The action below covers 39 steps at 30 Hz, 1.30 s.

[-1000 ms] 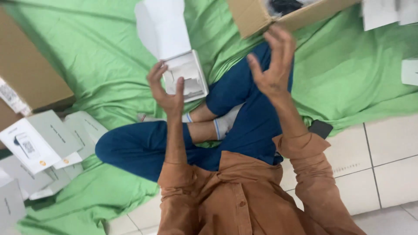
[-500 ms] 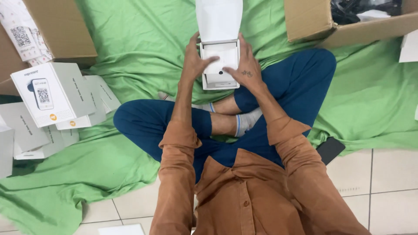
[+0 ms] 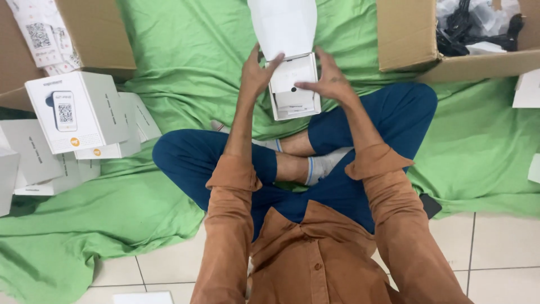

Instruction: The person sits cross-legged on a green sheet and repeatedly packs small white boxes. They open each box, insert a white paper insert, place a small black item inside, and close the box before setting it aside.

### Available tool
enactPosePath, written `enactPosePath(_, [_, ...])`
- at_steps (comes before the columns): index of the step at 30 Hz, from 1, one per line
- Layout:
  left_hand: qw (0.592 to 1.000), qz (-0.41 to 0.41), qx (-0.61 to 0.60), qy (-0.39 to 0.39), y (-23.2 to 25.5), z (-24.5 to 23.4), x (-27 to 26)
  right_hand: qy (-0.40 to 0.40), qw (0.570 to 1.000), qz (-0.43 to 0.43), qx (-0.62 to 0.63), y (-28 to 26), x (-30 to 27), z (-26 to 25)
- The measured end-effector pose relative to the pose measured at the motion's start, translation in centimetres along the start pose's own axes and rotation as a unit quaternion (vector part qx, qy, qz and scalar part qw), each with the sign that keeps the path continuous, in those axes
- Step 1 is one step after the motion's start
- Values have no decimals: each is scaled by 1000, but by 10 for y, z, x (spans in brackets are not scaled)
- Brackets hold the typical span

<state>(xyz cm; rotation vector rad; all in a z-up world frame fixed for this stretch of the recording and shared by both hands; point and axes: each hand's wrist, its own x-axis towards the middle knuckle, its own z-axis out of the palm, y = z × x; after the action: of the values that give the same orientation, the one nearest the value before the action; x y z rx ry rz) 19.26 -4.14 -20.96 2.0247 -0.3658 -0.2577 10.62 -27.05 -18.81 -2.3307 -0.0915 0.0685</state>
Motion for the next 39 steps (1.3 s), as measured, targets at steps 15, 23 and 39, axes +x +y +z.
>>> enactPosePath(15, [968, -5, 1, 250, 66, 10, -72, -46, 911, -62, 405, -2, -22, -69])
enactPosePath(23, [963, 95, 119, 222, 44, 21, -116, -65, 976, -88, 190, -42, -49, -80])
enactPosePath(39, [980, 99, 109, 133, 49, 18, -107, 52, 980, -172, 85, -57, -66, -71])
